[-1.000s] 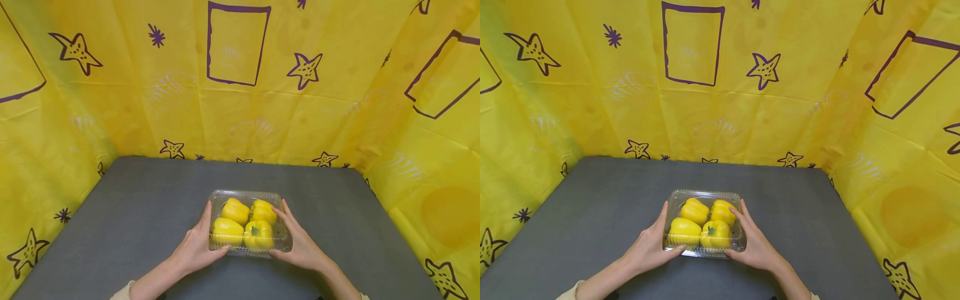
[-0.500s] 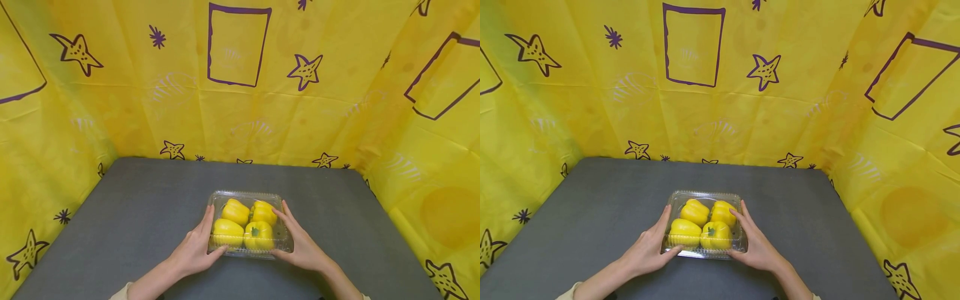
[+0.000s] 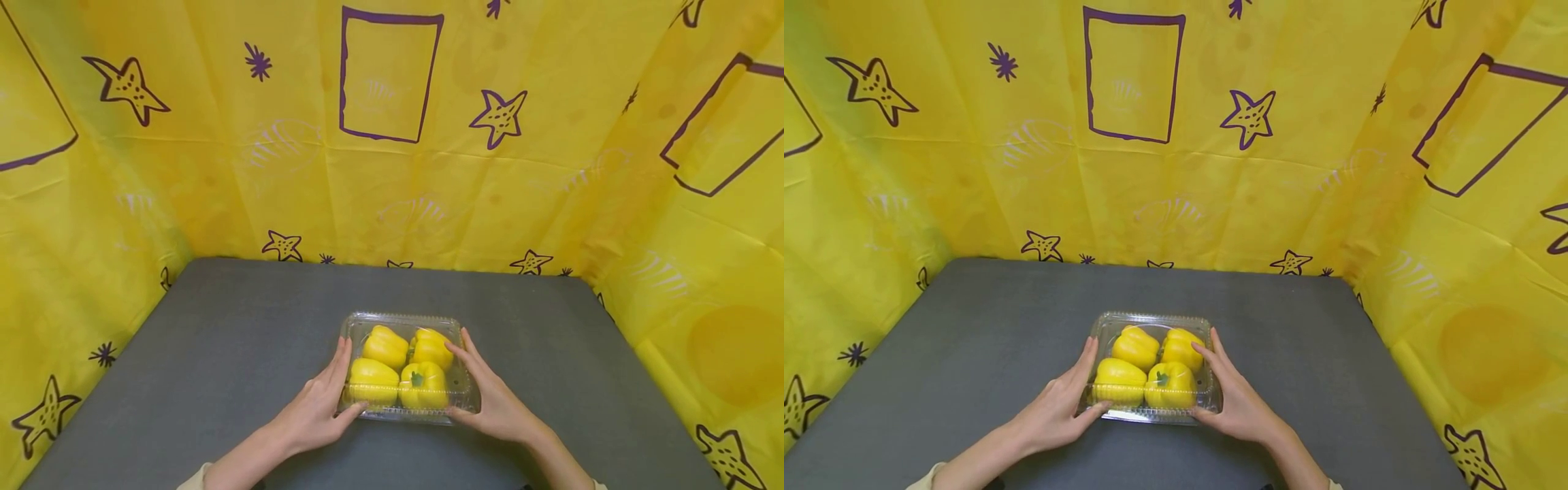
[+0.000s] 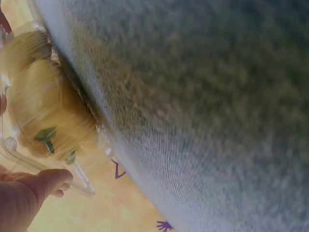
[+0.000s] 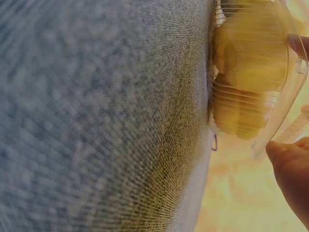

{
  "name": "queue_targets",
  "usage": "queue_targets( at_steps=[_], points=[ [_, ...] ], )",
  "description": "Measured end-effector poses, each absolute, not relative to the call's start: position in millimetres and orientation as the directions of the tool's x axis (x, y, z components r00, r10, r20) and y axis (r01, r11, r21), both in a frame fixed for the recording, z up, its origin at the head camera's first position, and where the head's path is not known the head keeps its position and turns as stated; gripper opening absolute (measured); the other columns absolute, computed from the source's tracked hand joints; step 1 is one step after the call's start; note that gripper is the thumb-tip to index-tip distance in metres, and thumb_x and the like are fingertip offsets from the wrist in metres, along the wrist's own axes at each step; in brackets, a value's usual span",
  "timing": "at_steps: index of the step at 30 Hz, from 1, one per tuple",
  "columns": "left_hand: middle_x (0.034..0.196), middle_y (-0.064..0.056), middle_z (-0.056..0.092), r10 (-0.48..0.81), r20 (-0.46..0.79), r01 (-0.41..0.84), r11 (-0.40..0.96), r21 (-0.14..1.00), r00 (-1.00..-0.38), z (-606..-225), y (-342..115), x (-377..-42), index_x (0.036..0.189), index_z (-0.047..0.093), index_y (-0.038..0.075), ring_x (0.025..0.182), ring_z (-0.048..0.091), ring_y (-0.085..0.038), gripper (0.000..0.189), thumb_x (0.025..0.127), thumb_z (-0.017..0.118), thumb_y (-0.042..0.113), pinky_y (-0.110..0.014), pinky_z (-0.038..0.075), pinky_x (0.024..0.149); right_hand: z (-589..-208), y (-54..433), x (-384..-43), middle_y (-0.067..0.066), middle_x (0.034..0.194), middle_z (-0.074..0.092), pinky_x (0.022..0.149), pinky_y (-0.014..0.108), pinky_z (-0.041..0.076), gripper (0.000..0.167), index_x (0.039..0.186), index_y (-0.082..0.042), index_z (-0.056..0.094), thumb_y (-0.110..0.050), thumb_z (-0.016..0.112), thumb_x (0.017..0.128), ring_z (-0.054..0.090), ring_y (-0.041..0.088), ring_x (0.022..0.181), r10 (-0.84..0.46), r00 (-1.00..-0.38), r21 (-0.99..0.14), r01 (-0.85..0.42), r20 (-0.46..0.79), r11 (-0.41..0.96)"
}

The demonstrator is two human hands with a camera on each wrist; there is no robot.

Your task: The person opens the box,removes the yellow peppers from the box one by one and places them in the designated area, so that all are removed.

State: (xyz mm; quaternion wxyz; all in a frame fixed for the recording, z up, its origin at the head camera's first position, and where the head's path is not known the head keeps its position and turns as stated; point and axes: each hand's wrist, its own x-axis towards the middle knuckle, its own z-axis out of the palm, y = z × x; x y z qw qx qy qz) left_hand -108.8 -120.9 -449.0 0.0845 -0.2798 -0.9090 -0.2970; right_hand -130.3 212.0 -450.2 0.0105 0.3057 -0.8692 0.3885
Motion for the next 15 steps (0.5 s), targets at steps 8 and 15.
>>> queue_targets(
  at_steps=[8,15],
  points=[
    [0.155,-0.032,0.011,0.532,0.324,0.622,0.633,0.461,-0.782,-449.1,-127.1,-110.5,0.151,0.011,-0.010,0.138,0.030,-0.040,0.091,0.091,0.069,0.027,-0.050,0.035,0.103,-449.8,211.5,-129.3,0.007,0.163,-0.008,0.095,0.060,0.042,0.100,0.156,-0.018,0.024,-0.023,0.085,0.076,0.018,0.039,0.144,-0.525,-0.817,-0.675,-0.528,0.238,0.515],
    [0.155,-0.032,0.010,0.538,0.329,0.629,0.616,0.475,-0.776,-448.7,-128.1,-110.7,0.152,0.010,-0.008,0.137,0.030,-0.040,0.090,0.091,0.069,0.024,-0.051,0.035,0.103,-449.6,211.5,-129.4,0.009,0.163,-0.007,0.094,0.057,0.044,0.100,0.156,-0.018,0.023,-0.024,0.085,0.077,0.018,0.038,0.144,-0.528,-0.815,-0.668,-0.533,0.240,0.519]
  ],
)
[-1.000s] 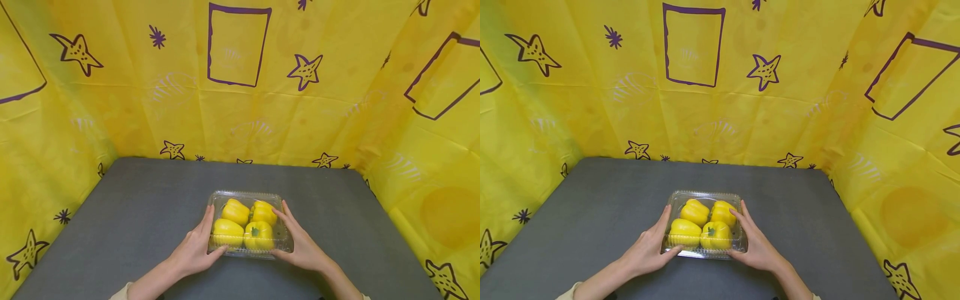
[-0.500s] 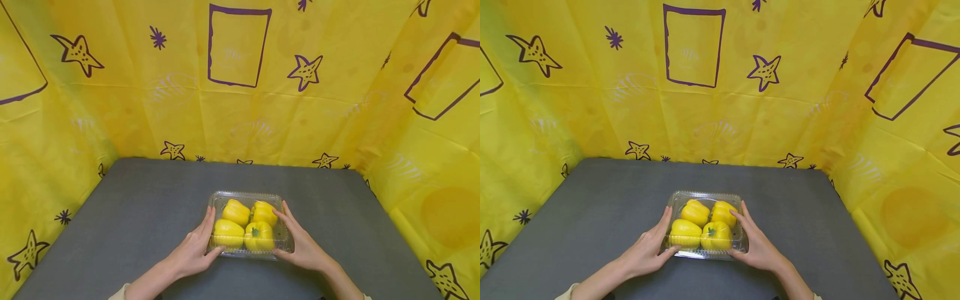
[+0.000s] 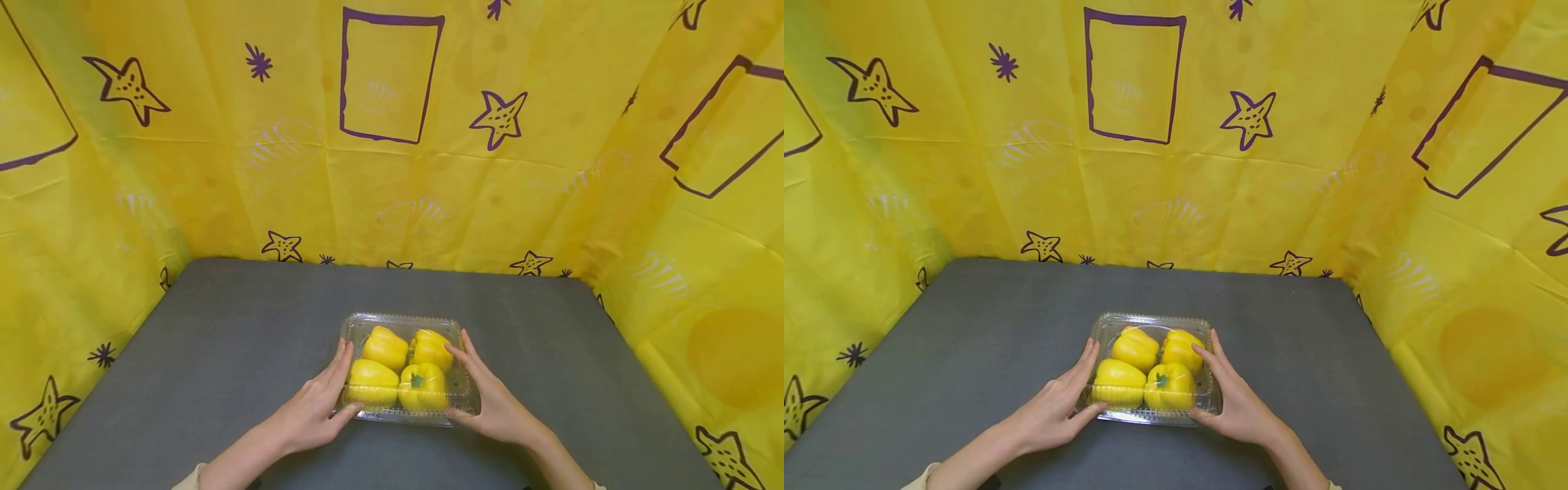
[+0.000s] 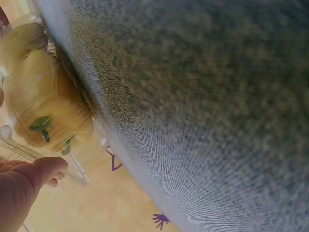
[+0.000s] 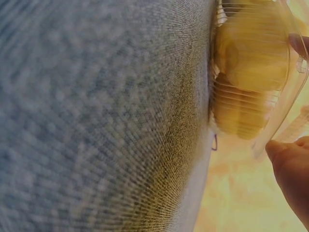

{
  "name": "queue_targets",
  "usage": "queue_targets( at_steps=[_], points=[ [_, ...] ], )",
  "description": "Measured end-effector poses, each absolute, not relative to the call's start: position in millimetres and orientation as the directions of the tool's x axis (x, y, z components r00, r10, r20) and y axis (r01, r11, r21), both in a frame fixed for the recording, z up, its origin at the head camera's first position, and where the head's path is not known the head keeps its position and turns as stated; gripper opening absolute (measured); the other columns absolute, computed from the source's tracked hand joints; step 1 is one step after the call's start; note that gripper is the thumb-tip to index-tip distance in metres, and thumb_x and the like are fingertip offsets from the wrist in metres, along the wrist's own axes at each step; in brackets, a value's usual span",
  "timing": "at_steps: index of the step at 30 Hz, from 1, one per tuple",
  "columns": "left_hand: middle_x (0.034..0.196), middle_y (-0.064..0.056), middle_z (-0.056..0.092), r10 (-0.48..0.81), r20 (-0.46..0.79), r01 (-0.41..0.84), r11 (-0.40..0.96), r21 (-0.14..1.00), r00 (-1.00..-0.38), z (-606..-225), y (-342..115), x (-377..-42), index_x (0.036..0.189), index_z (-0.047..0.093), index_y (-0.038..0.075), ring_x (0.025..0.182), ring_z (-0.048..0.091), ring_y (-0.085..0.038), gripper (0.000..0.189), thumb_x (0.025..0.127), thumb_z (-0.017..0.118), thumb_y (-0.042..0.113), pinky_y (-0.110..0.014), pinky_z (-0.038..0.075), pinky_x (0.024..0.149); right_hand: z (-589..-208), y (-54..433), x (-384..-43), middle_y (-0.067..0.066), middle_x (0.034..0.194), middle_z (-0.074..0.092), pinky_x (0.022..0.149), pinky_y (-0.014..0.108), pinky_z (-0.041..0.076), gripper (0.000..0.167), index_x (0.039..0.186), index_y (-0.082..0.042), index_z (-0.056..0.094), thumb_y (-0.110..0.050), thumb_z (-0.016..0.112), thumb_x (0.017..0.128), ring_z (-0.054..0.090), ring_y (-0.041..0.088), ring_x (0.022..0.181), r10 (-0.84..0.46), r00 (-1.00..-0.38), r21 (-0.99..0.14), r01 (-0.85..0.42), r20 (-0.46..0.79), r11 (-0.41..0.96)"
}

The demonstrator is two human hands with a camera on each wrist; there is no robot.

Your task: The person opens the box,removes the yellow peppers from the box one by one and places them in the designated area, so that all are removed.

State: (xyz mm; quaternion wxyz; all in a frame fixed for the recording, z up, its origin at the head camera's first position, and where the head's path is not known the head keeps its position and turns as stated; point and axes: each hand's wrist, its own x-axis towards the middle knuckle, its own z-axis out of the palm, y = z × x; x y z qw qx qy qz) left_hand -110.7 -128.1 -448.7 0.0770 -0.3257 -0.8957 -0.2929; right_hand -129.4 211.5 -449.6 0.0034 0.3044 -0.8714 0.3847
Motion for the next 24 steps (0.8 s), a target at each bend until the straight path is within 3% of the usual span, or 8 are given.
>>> queue_targets(
  at_steps=[12,18,24],
  points=[
    [0.157,-0.031,0.009,0.571,0.301,0.634,0.576,0.516,-0.764,-446,-136,-111,0.155,0.004,-0.002,0.137,0.031,-0.037,0.088,0.093,0.066,0.010,-0.052,0.037,0.101,-452,215,-130,0.010,0.163,-0.008,0.094,0.062,0.041,0.097,0.156,-0.016,0.023,-0.031,0.082,0.080,0.016,0.041,0.144,-0.540,-0.807,-0.695,-0.531,0.239,0.486],
    [0.159,-0.026,0.004,0.565,0.255,0.595,0.572,0.564,-0.785,-447,-139,-111,0.157,-0.003,0.009,0.139,0.028,-0.035,0.092,0.094,0.064,0.014,-0.051,0.036,0.103,-451,215,-130,0.013,0.163,-0.006,0.095,0.062,0.041,0.097,0.156,-0.016,0.023,-0.030,0.082,0.080,0.015,0.041,0.144,-0.540,-0.808,-0.695,-0.528,0.235,0.487],
    [0.160,-0.023,0.006,0.540,0.281,0.591,0.574,0.567,-0.794,-448,-140,-110,0.157,0.001,0.010,0.141,0.025,-0.032,0.092,0.093,0.067,0.016,-0.051,0.036,0.103,-451,214,-130,0.007,0.163,-0.007,0.095,0.063,0.040,0.097,0.155,-0.016,0.024,-0.027,0.083,0.080,0.014,0.040,0.145,-0.533,-0.810,-0.689,-0.532,0.244,0.493]
  ],
)
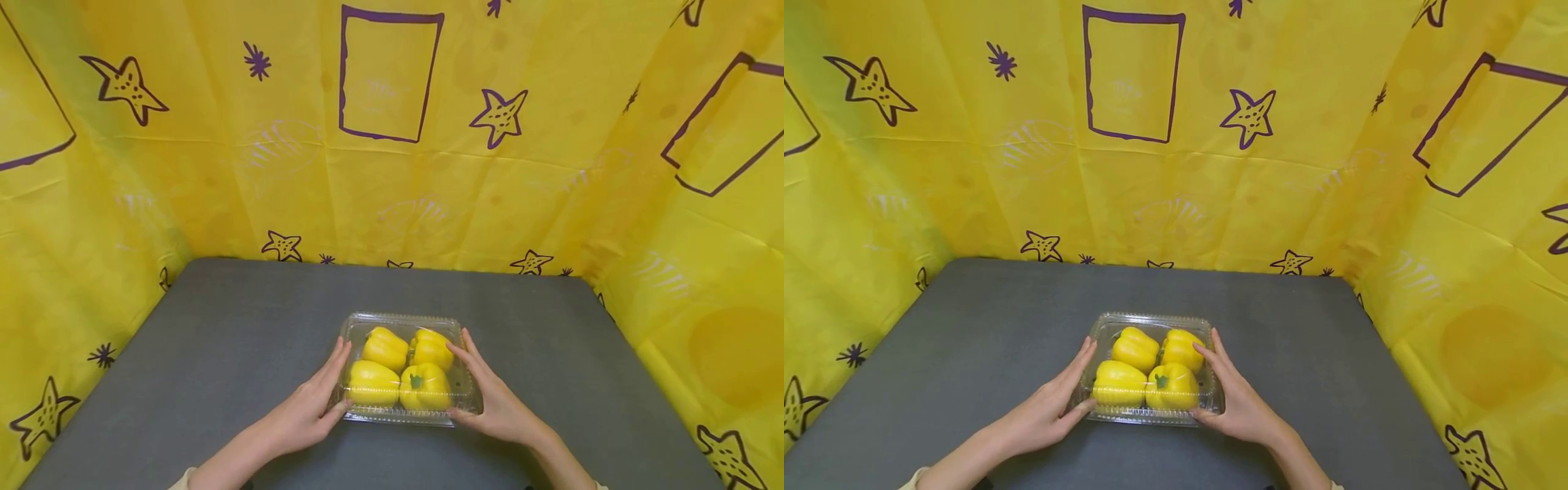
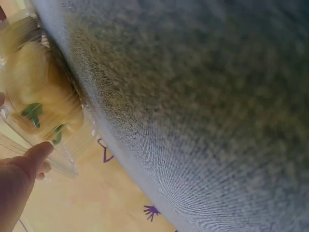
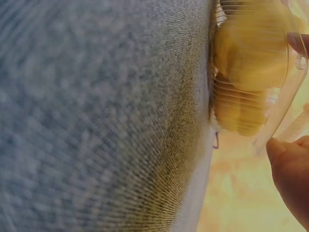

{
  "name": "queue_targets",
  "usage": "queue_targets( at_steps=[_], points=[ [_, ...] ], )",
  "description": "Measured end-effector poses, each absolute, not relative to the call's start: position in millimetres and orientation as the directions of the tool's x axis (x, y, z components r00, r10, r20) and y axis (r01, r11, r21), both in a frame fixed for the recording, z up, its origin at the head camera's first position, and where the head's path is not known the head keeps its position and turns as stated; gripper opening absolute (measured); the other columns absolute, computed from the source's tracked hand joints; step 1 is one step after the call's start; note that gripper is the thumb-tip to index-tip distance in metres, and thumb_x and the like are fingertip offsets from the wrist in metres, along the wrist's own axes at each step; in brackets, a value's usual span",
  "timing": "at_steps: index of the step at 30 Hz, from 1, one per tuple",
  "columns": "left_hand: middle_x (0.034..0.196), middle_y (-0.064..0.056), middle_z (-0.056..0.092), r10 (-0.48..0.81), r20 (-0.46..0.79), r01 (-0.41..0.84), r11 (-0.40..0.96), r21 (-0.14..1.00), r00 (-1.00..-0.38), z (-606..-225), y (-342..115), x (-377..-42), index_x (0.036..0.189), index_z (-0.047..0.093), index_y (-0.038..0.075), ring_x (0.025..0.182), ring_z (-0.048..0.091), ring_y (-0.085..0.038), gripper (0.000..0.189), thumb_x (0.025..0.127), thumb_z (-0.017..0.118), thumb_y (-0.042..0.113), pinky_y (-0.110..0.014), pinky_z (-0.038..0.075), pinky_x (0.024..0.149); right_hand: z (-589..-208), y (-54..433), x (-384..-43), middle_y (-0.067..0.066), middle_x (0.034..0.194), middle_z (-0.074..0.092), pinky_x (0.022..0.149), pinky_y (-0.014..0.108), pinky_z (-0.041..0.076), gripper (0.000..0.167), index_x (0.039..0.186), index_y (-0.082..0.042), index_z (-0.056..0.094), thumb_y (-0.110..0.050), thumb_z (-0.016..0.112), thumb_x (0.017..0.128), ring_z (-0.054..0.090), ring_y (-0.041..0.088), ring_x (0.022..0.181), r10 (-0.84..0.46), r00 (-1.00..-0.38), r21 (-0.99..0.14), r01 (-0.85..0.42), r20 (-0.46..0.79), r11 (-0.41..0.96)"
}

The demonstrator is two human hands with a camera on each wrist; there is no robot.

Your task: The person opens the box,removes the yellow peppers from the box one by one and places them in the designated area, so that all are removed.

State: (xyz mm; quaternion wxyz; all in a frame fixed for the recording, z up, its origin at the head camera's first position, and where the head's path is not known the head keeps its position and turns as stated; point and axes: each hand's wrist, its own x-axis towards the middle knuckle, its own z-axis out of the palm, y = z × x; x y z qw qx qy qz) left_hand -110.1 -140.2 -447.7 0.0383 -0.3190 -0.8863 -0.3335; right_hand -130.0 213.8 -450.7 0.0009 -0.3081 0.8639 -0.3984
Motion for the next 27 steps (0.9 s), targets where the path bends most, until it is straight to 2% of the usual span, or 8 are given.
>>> queue_targets(
  at_steps=[3,8,13,16,19,23,25,27],
  points=[
    [0.160,-0.021,0.009,0.522,0.301,0.592,0.588,0.551,-0.798,-447,-141,-109,0.158,0.005,0.010,0.142,0.024,-0.030,0.092,0.092,0.069,0.018,-0.050,0.035,0.103,-450,213,-130,0.005,0.164,-0.006,0.095,0.064,0.039,0.097,0.155,-0.017,0.025,-0.028,0.083,0.079,0.014,0.039,0.145,-0.530,-0.812,-0.682,-0.533,0.246,0.500],
    [0.161,-0.018,0.011,0.492,0.303,0.572,0.611,0.548,-0.816,-447,-141,-109,0.158,0.007,0.009,0.143,0.023,-0.028,0.094,0.090,0.071,0.023,-0.049,0.033,0.105,-448,213,-132,0.009,0.164,-0.002,0.096,0.068,0.035,0.097,0.155,-0.016,0.027,-0.030,0.084,0.077,0.013,0.039,0.145,-0.526,-0.804,-0.655,-0.558,0.276,0.509],
    [0.162,-0.013,0.008,0.463,0.290,0.538,0.605,0.586,-0.837,-445,-142,-111,0.157,0.006,0.006,0.145,0.020,-0.026,0.100,0.088,0.075,0.027,-0.034,0.022,0.110,-445,213,-135,0.009,0.163,-0.001,0.096,0.072,0.032,0.096,0.154,-0.014,0.028,-0.033,0.083,0.078,0.012,0.039,0.146,-0.523,-0.794,-0.639,-0.580,0.308,0.505],
    [0.163,-0.008,0.003,0.450,0.261,0.502,0.582,0.639,-0.854,-444,-142,-115,0.157,0.000,0.010,0.146,0.016,-0.026,0.107,0.085,0.077,0.031,-0.029,0.016,0.111,-442,213,-137,0.009,0.164,0.000,0.095,0.073,0.031,0.092,0.152,-0.012,0.032,-0.035,0.083,0.078,0.012,0.038,0.146,-0.521,-0.788,-0.633,-0.593,0.328,0.498],
    [0.163,-0.003,-0.003,0.436,0.218,0.450,0.545,0.708,-0.873,-443,-143,-119,0.157,-0.007,0.018,0.147,0.012,-0.025,0.115,0.083,0.079,0.036,-0.038,0.018,0.112,-436,212,-140,0.007,0.164,0.002,0.095,0.074,0.029,0.087,0.149,-0.012,0.036,-0.034,0.083,0.078,0.012,0.037,0.146,-0.514,-0.787,-0.641,-0.594,0.340,0.486],
    [0.163,-0.002,-0.008,0.416,0.151,0.363,0.495,0.790,-0.897,-443,-144,-124,0.155,-0.014,0.027,0.147,0.008,-0.027,0.124,0.078,0.082,0.042,-0.053,0.018,0.112,-428,211,-145,0.002,0.163,0.008,0.097,0.075,0.026,0.079,0.146,-0.019,0.041,-0.030,0.081,0.079,0.015,0.034,0.146,-0.490,-0.807,-0.689,-0.560,0.329,0.460],
    [0.162,-0.003,-0.010,0.412,0.117,0.325,0.480,0.815,-0.904,-443,-143,-127,0.155,-0.016,0.028,0.146,0.006,-0.029,0.126,0.077,0.082,0.044,-0.057,0.017,0.111,-425,210,-149,0.001,0.163,0.013,0.098,0.075,0.023,0.074,0.144,-0.024,0.042,-0.028,0.080,0.080,0.016,0.032,0.146,-0.473,-0.821,-0.721,-0.534,0.319,0.441],
    [0.162,-0.005,-0.012,0.412,0.081,0.290,0.476,0.830,-0.907,-445,-142,-130,0.154,-0.018,0.027,0.146,0.005,-0.032,0.128,0.076,0.082,0.045,-0.060,0.017,0.111,-423,210,-154,-0.001,0.161,0.019,0.100,0.075,0.020,0.071,0.142,-0.021,0.044,-0.021,0.080,0.081,0.017,0.031,0.146,-0.460,-0.829,-0.758,-0.514,0.319,0.401]
  ],
)
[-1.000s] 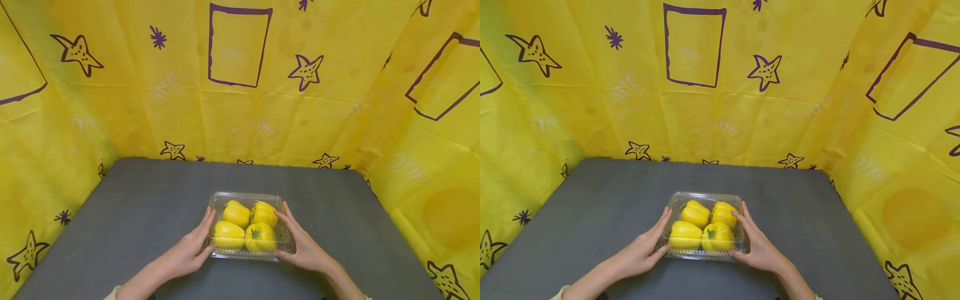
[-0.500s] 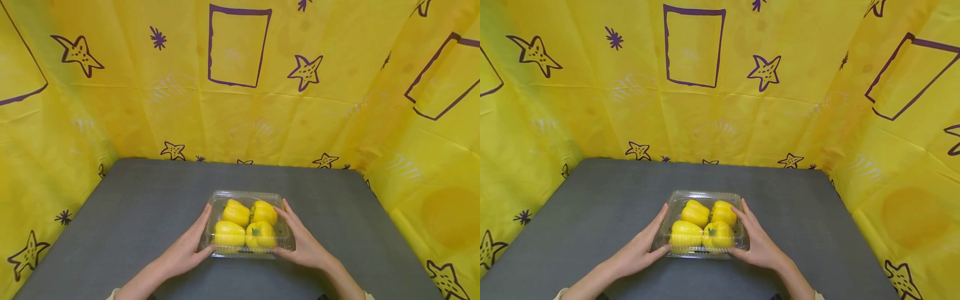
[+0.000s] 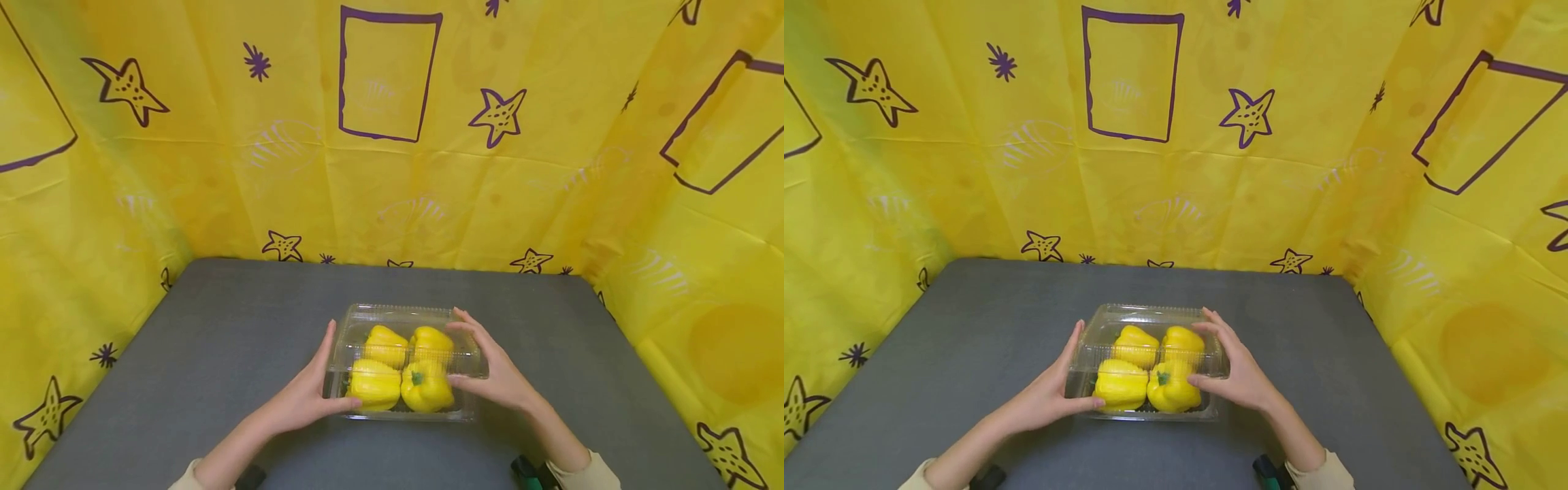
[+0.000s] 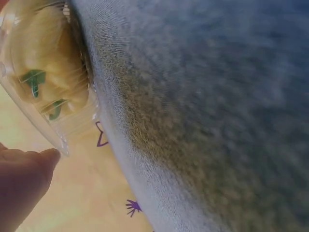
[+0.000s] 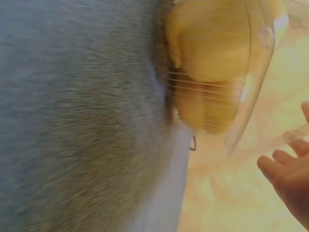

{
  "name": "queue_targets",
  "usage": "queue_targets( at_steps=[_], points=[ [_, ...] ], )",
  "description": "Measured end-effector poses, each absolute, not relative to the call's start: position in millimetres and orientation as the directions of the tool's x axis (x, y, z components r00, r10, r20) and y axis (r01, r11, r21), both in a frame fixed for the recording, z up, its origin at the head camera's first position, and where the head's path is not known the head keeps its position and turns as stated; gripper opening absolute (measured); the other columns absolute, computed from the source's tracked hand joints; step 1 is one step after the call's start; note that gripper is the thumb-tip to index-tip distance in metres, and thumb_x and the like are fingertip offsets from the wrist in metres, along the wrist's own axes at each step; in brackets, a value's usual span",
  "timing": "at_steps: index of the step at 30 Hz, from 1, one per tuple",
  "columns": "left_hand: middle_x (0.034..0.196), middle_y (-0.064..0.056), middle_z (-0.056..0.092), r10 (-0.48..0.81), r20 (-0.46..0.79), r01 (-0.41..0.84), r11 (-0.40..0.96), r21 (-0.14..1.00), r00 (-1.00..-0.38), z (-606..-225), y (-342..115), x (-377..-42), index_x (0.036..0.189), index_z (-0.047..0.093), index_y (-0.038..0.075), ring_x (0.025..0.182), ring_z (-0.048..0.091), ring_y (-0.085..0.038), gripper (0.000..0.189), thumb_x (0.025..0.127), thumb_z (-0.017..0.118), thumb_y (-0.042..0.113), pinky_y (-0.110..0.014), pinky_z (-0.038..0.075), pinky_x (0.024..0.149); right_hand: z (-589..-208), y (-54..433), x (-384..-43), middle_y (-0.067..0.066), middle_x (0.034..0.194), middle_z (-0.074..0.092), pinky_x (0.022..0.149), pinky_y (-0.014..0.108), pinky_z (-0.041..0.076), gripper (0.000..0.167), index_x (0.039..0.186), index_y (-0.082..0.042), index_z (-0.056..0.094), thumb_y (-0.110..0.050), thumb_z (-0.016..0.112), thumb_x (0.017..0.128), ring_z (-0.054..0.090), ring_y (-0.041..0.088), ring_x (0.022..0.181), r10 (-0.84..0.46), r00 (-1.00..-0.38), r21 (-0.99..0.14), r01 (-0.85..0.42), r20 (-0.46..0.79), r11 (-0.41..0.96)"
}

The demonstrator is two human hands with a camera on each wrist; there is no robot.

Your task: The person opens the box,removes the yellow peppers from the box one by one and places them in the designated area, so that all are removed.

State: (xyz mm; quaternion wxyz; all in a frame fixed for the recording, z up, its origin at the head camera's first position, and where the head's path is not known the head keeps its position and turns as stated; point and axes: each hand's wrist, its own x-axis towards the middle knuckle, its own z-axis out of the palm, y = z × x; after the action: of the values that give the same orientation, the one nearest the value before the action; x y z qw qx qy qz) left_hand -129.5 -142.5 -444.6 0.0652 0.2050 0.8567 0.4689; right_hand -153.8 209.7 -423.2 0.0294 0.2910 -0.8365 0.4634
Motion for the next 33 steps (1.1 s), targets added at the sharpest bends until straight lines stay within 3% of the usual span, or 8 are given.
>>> queue_targets(
  at_steps=[6,9,12,15,18,22,25,33],
  points=[
    [0.161,-0.015,-0.014,0.422,0.010,0.240,0.496,0.835,-0.907,-446,-141,-136,0.154,-0.017,0.014,0.146,0.006,-0.036,0.132,0.075,0.083,0.046,-0.060,0.019,0.111,-416,206,-170,-0.001,0.156,0.030,0.097,0.073,0.026,0.060,0.141,-0.014,0.044,-0.008,0.070,0.087,0.031,0.027,0.138,-0.440,-0.829,-0.832,-0.487,0.345,0.266],
    [0.160,-0.016,-0.017,0.440,-0.023,0.225,0.504,0.834,-0.898,-446,-140,-140,0.154,-0.015,0.011,0.146,0.001,-0.036,0.132,0.074,0.083,0.045,-0.059,0.017,0.112,-413,204,-178,0.006,0.154,0.034,0.098,0.069,0.027,0.058,0.142,-0.010,0.043,-0.004,0.065,0.089,0.033,0.024,0.136,-0.424,-0.832,-0.862,-0.469,0.358,0.193],
    [0.159,-0.018,-0.018,0.469,-0.042,0.233,0.513,0.826,-0.882,-446,-140,-142,0.154,-0.017,0.011,0.146,-0.005,-0.036,0.133,0.074,0.083,0.046,-0.060,0.016,0.111,-411,202,-186,0.011,0.150,0.039,0.099,0.056,0.037,0.056,0.144,-0.005,0.040,-0.002,0.060,0.092,0.043,0.025,0.128,-0.399,-0.849,-0.898,-0.423,0.346,0.120],
    [0.159,-0.014,-0.021,0.505,-0.035,0.264,0.509,0.819,-0.862,-446,-140,-145,0.154,-0.019,0.015,0.146,-0.010,-0.034,0.135,0.073,0.084,0.047,-0.061,0.016,0.111,-409,199,-193,0.015,0.144,0.043,0.095,0.034,0.045,0.057,0.146,0.000,0.035,-0.003,0.056,0.093,0.049,0.026,0.123,-0.340,-0.896,-0.946,-0.321,0.285,0.053],
    [0.160,-0.013,-0.021,0.533,-0.018,0.307,0.513,0.802,-0.846,-447,-139,-149,0.154,-0.018,0.013,0.145,-0.014,-0.032,0.136,0.071,0.084,0.049,-0.063,0.016,0.110,-409,199,-201,0.020,0.143,0.043,0.099,0.025,0.038,0.055,0.145,0.003,0.033,-0.005,0.052,0.095,0.043,0.027,0.129,-0.280,-0.930,-0.967,-0.253,0.239,0.014],
    [0.160,-0.012,-0.019,0.560,0.008,0.378,0.549,0.746,-0.829,-448,-138,-153,0.155,-0.014,0.009,0.146,-0.016,-0.033,0.137,0.070,0.082,0.056,-0.063,0.011,0.111,-410,199,-215,0.026,0.150,0.032,0.112,0.043,0.025,0.054,0.149,0.002,0.028,-0.009,0.046,0.100,0.027,0.035,0.140,-0.300,-0.916,-0.963,-0.267,0.267,-0.042],
    [0.161,-0.014,-0.017,0.569,0.014,0.417,0.585,0.695,-0.822,-447,-137,-155,0.155,-0.011,0.005,0.146,-0.015,-0.034,0.139,0.067,0.081,0.062,-0.061,0.007,0.112,-413,199,-227,0.027,0.154,0.023,0.113,0.057,0.015,0.057,0.153,0.000,0.019,-0.012,0.042,0.102,0.019,0.041,0.142,-0.331,-0.903,-0.962,-0.250,0.273,-0.111],
    [0.161,-0.010,-0.017,0.566,-0.034,0.414,0.642,0.646,-0.824,-444,-135,-155,0.155,-0.008,0.006,0.146,-0.015,-0.027,0.141,0.063,0.083,0.063,-0.058,0.007,0.114,-421,197,-250,0.025,0.156,0.017,0.113,0.057,0.016,0.061,0.154,0.000,0.011,-0.013,0.039,0.101,0.017,0.041,0.142,-0.290,-0.949,-0.980,-0.068,0.122,-0.188]
  ],
)
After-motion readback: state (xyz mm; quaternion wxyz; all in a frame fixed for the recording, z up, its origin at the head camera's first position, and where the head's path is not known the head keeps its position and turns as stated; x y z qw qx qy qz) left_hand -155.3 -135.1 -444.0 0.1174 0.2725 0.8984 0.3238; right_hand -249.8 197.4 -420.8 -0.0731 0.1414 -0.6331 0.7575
